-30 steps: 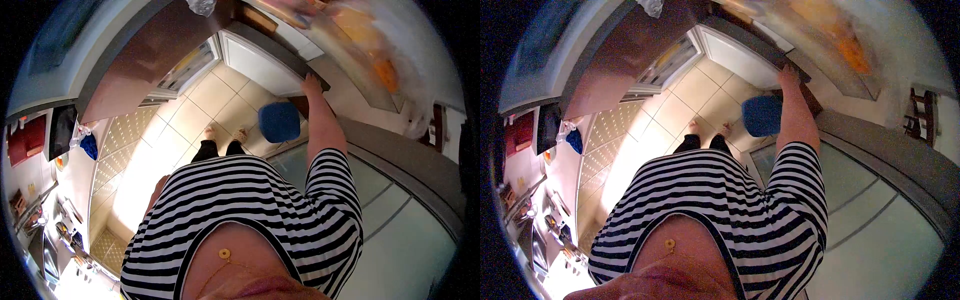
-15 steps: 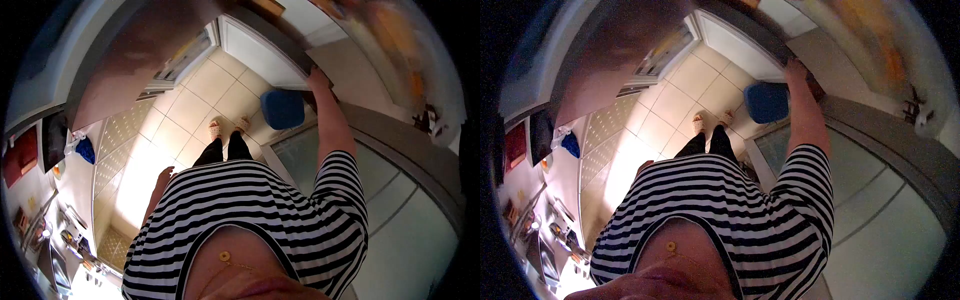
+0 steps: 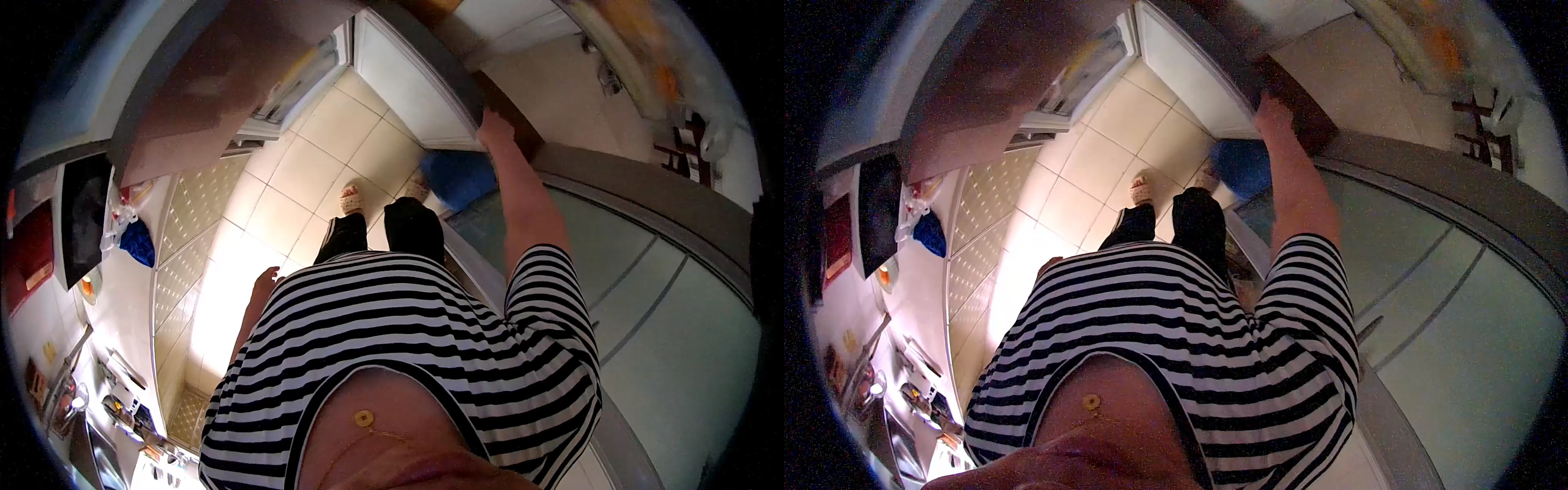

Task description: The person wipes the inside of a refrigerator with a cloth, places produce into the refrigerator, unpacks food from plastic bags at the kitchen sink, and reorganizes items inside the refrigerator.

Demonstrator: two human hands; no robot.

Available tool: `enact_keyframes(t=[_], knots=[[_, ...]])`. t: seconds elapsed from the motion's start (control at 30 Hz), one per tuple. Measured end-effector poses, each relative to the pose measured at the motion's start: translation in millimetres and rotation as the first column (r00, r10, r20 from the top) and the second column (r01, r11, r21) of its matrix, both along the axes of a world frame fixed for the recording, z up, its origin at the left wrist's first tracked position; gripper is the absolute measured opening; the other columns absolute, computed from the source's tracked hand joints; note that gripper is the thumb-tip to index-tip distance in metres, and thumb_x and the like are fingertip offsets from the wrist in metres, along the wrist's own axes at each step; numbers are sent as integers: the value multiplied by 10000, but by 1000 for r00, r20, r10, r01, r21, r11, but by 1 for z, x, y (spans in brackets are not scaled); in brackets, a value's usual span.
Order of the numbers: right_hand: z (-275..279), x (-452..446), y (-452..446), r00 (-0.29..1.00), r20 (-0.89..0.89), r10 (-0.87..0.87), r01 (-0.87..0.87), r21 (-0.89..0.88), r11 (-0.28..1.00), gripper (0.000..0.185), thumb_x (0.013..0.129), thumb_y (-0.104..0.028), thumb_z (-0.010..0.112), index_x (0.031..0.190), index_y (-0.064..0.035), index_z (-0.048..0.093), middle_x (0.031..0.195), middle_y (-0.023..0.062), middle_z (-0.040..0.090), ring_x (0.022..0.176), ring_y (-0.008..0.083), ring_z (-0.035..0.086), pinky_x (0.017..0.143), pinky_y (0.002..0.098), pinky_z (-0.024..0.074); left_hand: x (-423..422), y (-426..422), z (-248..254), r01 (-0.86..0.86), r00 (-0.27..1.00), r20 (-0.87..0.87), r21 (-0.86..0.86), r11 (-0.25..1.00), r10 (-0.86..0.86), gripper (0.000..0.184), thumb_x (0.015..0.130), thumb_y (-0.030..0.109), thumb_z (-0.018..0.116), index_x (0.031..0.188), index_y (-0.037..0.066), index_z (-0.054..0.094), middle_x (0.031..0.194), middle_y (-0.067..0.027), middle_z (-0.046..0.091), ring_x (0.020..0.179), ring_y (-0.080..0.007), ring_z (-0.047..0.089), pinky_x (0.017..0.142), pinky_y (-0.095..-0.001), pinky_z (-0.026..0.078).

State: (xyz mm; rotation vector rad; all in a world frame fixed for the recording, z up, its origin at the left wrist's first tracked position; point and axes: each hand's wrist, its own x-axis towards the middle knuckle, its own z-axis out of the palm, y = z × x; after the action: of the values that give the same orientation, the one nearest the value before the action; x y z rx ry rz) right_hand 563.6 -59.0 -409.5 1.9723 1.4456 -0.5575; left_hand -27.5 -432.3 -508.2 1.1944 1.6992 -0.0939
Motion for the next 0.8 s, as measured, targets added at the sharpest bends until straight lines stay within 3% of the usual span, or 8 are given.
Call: enact_keyframes(t=[0.1, 0.23, 0.33, 0.4, 0.53, 0.63, 0.73, 0.8], knots=[[-15, -13, -16, 996, -58, 60, -55, 95, 994, 703, 823, -203, 508, 1421, -108, 150, 1303, 169, 437, 1122, 329, 504, 938, 435, 423, -1, -3, -1, 0, 1000, 21, 49, 999, -1, 412, 807, 254, 644, 1159, 75, 528, 1034, -148, 609, 953, -251, 598, 794, -318, 488], [-4, -63, -37, 990, -108, 96, -92, 41, 995, 693, 831, -215, 501, 1419, -101, 152, 1260, 178, 479, 1096, 325, 525, 922, 427, 433, -15, -28, -55, -187, 957, 234, 54, 981, 170, 386, 797, 247, 650, 1123, 69, 543, 975, -155, 618, 855, -275, 613, 744, -339, 505], [14, -109, -56, 983, -138, 123, -127, -21, 992, 640, 794, -104, 468, 1392, -100, 239, 1327, 183, 414, 1158, 336, 462, 952, 403, 390, 2, -20, -33, -170, 960, 252, 183, 968, 121, 388, 796, 250, 651, 1124, 72, 545, 960, -147, 622, 820, -265, 619, 716, -347, 509], [-21, -117, -74, 933, -314, 179, -168, 62, 984, 593, 792, -103, 472, 1358, -106, 297, 1244, 196, 488, 1126, 342, 486, 926, 416, 410, 19, 2, 7, -112, 982, 175, 199, 974, 77, 393, 789, 253, 656, 1120, 68, 551, 955, -142, 624, 805, -259, 622, 698, -345, 510], [6, -181, -95, 882, -434, 182, -189, 28, 982, 443, 777, -89, 511, 1215, -94, 443, 1079, 175, 575, 1011, 346, 545, 852, 424, 439, 34, 16, 23, -145, 979, 176, 241, 960, 104, 397, 780, 254, 660, 1114, 68, 557, 943, -139, 629, 797, -257, 625, 703, -345, 512], [10, -218, -103, 754, -613, 238, -241, 79, 967, 481, 730, -78, 589, 1192, -104, 457, 1034, 200, 588, 994, 364, 560, 834, 428, 461, 43, 24, 32, -90, 995, 55, 237, 967, 80, 394, 784, 246, 655, 1120, 65, 554, 954, -142, 626, 812, -259, 623, 714, -346, 512], [15, -236, -111, 521, -845, 115, -195, 13, 981, 533, 715, -81, 583, 1227, -97, 434, 1084, 219, 565, 1026, 353, 543, 863, 416, 445, 50, 31, 46, -217, 961, 233, 286, 933, 152, 391, 792, 238, 647, 1126, 61, 548, 980, -153, 620, 842, -263, 621, 733, -346, 510], [-7, -238, -120, 455, -827, 329, -301, 205, 931, 546, 732, -116, 571, 1252, -88, 409, 1110, 227, 554, 1038, 359, 534, 875, 420, 435, 53, 37, 55, -144, 985, 139, 321, 936, 104, 393, 801, 239, 642, 1137, 64, 540, 1014, -161, 613, 851, -268, 618, 739, -354, 508]])
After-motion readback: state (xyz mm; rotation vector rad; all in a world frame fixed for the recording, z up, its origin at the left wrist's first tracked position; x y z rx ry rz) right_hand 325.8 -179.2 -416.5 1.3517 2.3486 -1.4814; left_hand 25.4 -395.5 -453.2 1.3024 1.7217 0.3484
